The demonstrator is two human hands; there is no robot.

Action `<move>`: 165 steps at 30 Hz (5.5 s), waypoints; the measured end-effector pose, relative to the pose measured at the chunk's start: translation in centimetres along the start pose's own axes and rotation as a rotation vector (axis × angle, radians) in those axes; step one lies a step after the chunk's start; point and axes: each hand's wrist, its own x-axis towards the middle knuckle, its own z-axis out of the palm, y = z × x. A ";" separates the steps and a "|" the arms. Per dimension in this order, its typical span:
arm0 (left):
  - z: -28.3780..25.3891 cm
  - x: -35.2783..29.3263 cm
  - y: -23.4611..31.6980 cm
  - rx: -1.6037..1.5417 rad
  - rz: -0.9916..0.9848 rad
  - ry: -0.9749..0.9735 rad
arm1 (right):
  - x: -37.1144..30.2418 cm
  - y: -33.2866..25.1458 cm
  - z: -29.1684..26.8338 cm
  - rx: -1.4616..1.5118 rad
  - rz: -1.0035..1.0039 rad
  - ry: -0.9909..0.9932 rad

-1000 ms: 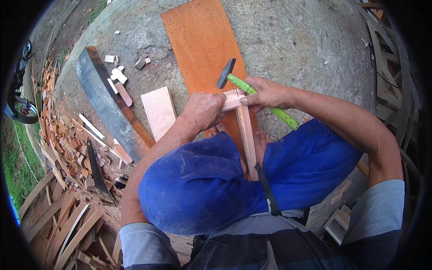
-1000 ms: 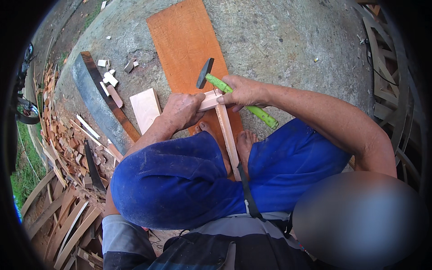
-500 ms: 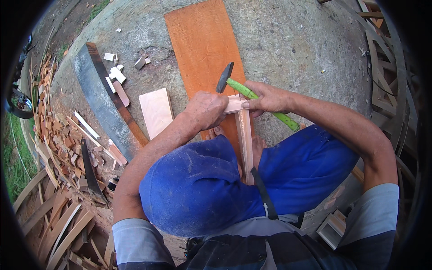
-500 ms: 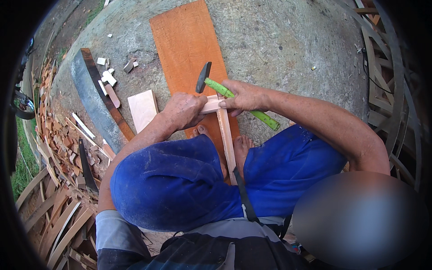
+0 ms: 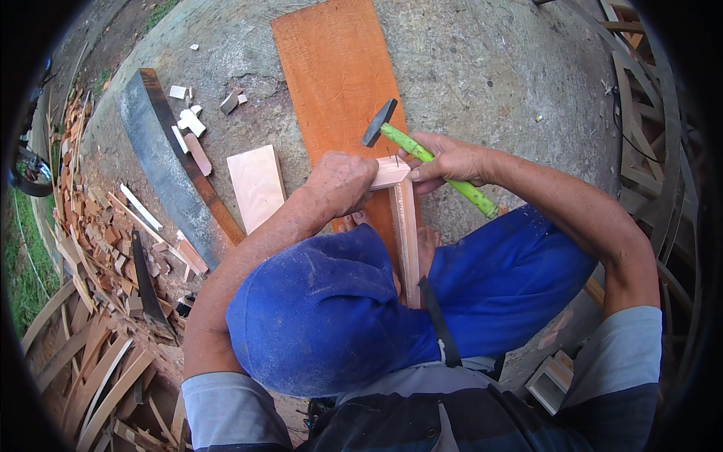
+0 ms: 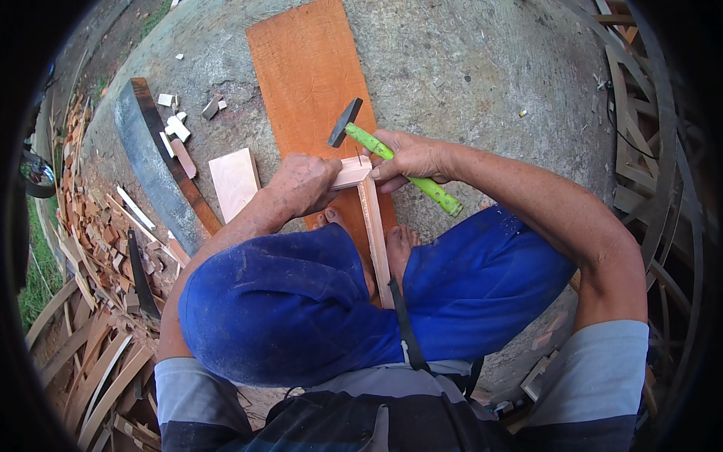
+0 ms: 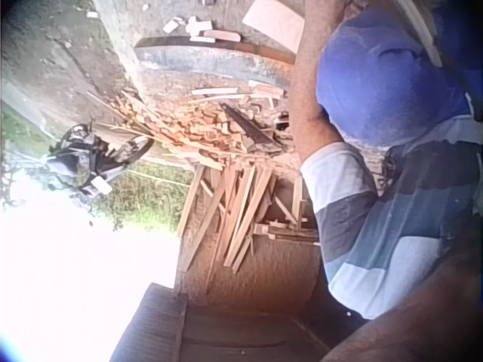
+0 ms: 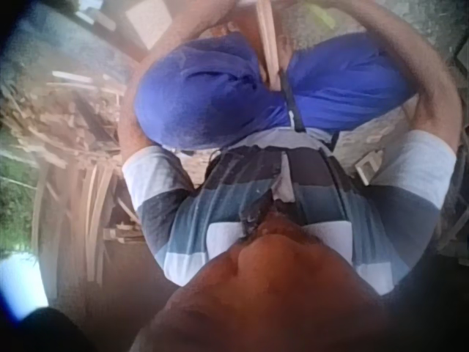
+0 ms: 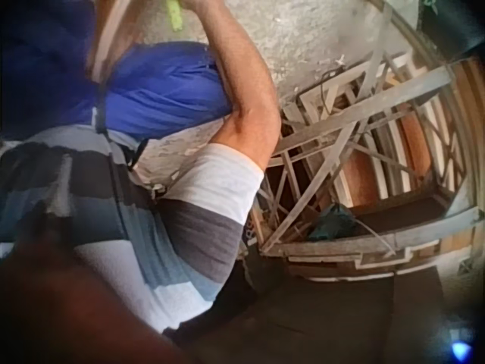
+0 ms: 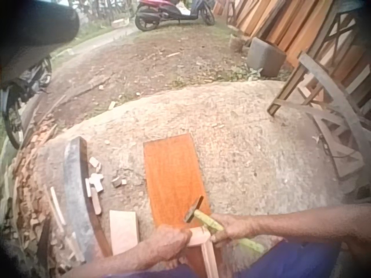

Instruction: The person sits on the floor and assembles small wooden pieces into a frame-like structure. They use a hammer to drive nails into the joints, repeatedly adjusting the pieces to ensure alignment.

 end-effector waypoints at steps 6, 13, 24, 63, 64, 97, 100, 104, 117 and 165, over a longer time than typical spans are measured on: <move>0.0 0.0 0.0 0.002 0.000 0.007 | 0.2 -1.0 -0.7 -0.131 0.003 -0.015; 0.2 0.1 -0.1 0.011 0.010 0.015 | -2.7 -6.6 -3.9 -0.453 -0.067 0.166; 0.2 0.2 -0.1 0.026 0.002 0.014 | -3.4 -9.4 -4.5 -1.092 -0.242 0.207; 0.3 1.2 -0.5 0.043 0.086 0.011 | -0.8 2.0 4.8 0.077 -0.005 0.524; 0.4 1.0 -0.6 0.035 0.079 0.026 | -0.7 2.0 4.9 0.062 -0.018 0.520; 0.2 0.2 -0.4 0.020 0.056 0.036 | -5.4 -10.6 -5.2 -1.192 -0.266 0.403; 0.3 0.2 -0.3 0.017 0.042 0.044 | -4.9 -9.8 -3.8 -0.862 -0.345 0.758; 0.2 0.2 -0.3 0.029 0.050 0.024 | -5.0 -7.7 -3.5 -1.425 -0.090 0.122; 0.2 0.3 0.1 0.014 0.017 -0.022 | -5.2 -8.0 -3.8 -0.837 -0.385 0.478; 0.9 -1.5 -1.0 0.023 -0.014 0.037 | 0.0 -0.2 4.5 -0.162 -0.115 0.384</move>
